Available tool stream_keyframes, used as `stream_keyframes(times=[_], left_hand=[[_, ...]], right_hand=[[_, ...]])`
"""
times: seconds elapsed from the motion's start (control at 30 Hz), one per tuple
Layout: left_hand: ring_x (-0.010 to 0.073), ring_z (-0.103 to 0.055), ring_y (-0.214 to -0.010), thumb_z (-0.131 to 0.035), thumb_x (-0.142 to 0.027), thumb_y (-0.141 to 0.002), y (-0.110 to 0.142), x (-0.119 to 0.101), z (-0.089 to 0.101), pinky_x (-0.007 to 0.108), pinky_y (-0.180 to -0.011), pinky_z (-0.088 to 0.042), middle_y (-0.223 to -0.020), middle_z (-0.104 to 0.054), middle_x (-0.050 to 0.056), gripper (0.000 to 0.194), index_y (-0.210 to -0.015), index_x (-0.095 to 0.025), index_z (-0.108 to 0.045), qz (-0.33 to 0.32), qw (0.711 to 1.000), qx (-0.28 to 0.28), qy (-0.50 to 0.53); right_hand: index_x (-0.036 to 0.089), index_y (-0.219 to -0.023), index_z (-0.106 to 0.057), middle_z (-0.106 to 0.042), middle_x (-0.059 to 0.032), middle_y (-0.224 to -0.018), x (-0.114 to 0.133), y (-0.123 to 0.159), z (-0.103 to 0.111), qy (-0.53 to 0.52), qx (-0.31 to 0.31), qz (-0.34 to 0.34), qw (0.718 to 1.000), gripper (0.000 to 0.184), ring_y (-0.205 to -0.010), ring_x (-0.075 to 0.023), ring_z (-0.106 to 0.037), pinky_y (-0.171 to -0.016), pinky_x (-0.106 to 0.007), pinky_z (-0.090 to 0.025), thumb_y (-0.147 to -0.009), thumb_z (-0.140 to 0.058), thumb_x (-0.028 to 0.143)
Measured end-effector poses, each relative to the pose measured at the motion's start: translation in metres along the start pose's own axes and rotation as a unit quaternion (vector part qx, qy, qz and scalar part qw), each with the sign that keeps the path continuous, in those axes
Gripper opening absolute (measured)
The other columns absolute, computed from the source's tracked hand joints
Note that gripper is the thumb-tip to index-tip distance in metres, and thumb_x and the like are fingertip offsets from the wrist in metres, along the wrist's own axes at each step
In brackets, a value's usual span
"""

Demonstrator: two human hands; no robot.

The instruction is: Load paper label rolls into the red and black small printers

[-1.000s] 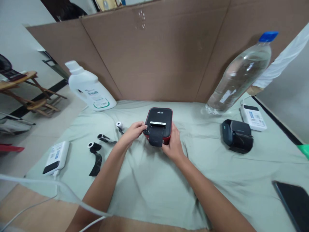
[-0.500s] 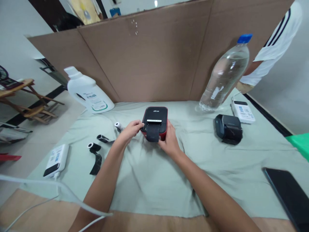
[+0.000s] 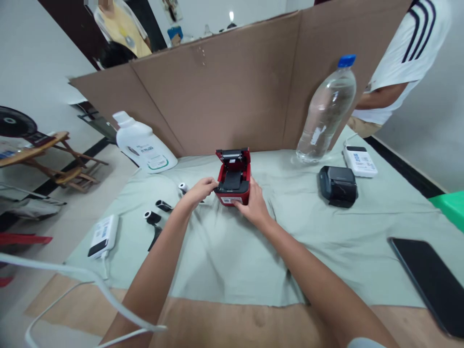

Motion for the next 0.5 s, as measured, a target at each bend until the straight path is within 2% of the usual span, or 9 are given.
stream_keyframes(times=[0.07, 0.13, 0.2, 0.27, 0.37, 0.43, 0.5], left_hand=[[0.0132, -0.04, -0.058, -0.053, -0.034, -0.087, -0.001, 0.002, 0.001, 0.025, -0.057, -0.031, -0.059, -0.043, -0.004, 0.027, -0.066, -0.021, -0.043, -0.036, 0.999, -0.007, -0.023], [0.0148, -0.045, -0.062, -0.051, -0.037, -0.089, -0.004, 0.001, 0.006, 0.026, -0.06, -0.033, -0.062, -0.049, -0.003, 0.029, -0.066, -0.02, -0.047, -0.061, 0.995, -0.038, -0.074], [0.0167, -0.052, -0.068, -0.048, -0.038, -0.092, -0.012, -0.008, 0.014, 0.028, -0.064, -0.036, -0.07, -0.059, 0.0, 0.029, -0.07, -0.02, -0.055, -0.089, 0.982, -0.092, -0.137], [0.0189, -0.059, -0.076, -0.049, -0.036, -0.093, -0.023, -0.025, 0.016, 0.029, -0.069, -0.04, -0.083, -0.07, 0.003, 0.025, -0.081, -0.02, -0.064, -0.126, 0.967, -0.117, -0.187], [0.0232, -0.066, -0.088, -0.052, -0.034, -0.093, -0.044, -0.052, 0.002, 0.03, -0.075, -0.044, -0.098, -0.076, 0.007, 0.024, -0.093, -0.021, -0.072, -0.158, 0.952, -0.053, -0.258], [0.0267, -0.069, -0.091, -0.054, -0.039, -0.093, -0.053, -0.062, -0.013, 0.032, -0.076, -0.046, -0.1, -0.077, 0.01, 0.028, -0.097, -0.02, -0.074, -0.152, 0.939, 0.0, -0.307], [0.0301, -0.07, -0.091, -0.058, -0.046, -0.091, -0.058, -0.068, -0.023, 0.034, -0.074, -0.047, -0.102, -0.077, 0.014, 0.034, -0.101, -0.018, -0.073, -0.137, 0.93, 0.018, -0.34]], right_hand=[[0.025, -0.153, -0.033, -0.051, -0.016, -0.147, -0.001, 0.0, 0.0, 0.0, 0.0, 0.002, 1.0, 0.09, -0.134, -0.04, -0.048, -0.109, -0.062, -0.041, -0.081, -0.072, 0.063], [0.025, -0.153, -0.033, -0.05, -0.0161, -0.149, -0.001, 0.0, 0.0, 0.0, 0.0, 0.005, 1.0, 0.089, -0.135, -0.0404, -0.047, -0.11, -0.063, -0.041, -0.082, -0.071, 0.064], [0.025, -0.153, -0.032, -0.049, -0.0158, -0.15, 0.0, 0.001, 0.0, -0.003, 0.002, 0.008, 1.0, 0.089, -0.136, -0.0396, -0.047, -0.11, -0.062, -0.041, -0.083, -0.07, 0.064], [0.024, -0.154, -0.031, -0.048, -0.0161, -0.152, 0.001, 0.001, 0.0, -0.004, 0.004, 0.003, 1.0, 0.09, -0.137, -0.039, -0.046, -0.111, -0.061, -0.04, -0.083, -0.07, 0.065], [0.023, -0.156, -0.03, -0.045, -0.0171, -0.154, 0.0, 0.002, 0.001, 0.0, 0.01, -0.012, 1.0, 0.092, -0.139, -0.0391, -0.044, -0.112, -0.061, -0.04, -0.083, -0.07, 0.064], [0.023, -0.157, -0.028, -0.043, -0.0171, -0.155, 0.0, 0.002, 0.001, 0.003, 0.017, -0.017, 1.0, 0.092, -0.139, -0.0389, -0.044, -0.112, -0.061, -0.04, -0.084, -0.07, 0.062], [0.023, -0.158, -0.025, -0.043, -0.0175, -0.154, -0.001, 0.002, 0.0, 0.008, 0.026, -0.02, 0.999, 0.093, -0.139, -0.0398, -0.044, -0.111, -0.063, -0.04, -0.084, -0.07, 0.059]])
Point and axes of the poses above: each hand's wrist, its own y-axis away from the middle knuckle, its own z-axis out of the back of the hand, x = y × z, the point moved 6 cm from there along -y, towards the middle knuckle
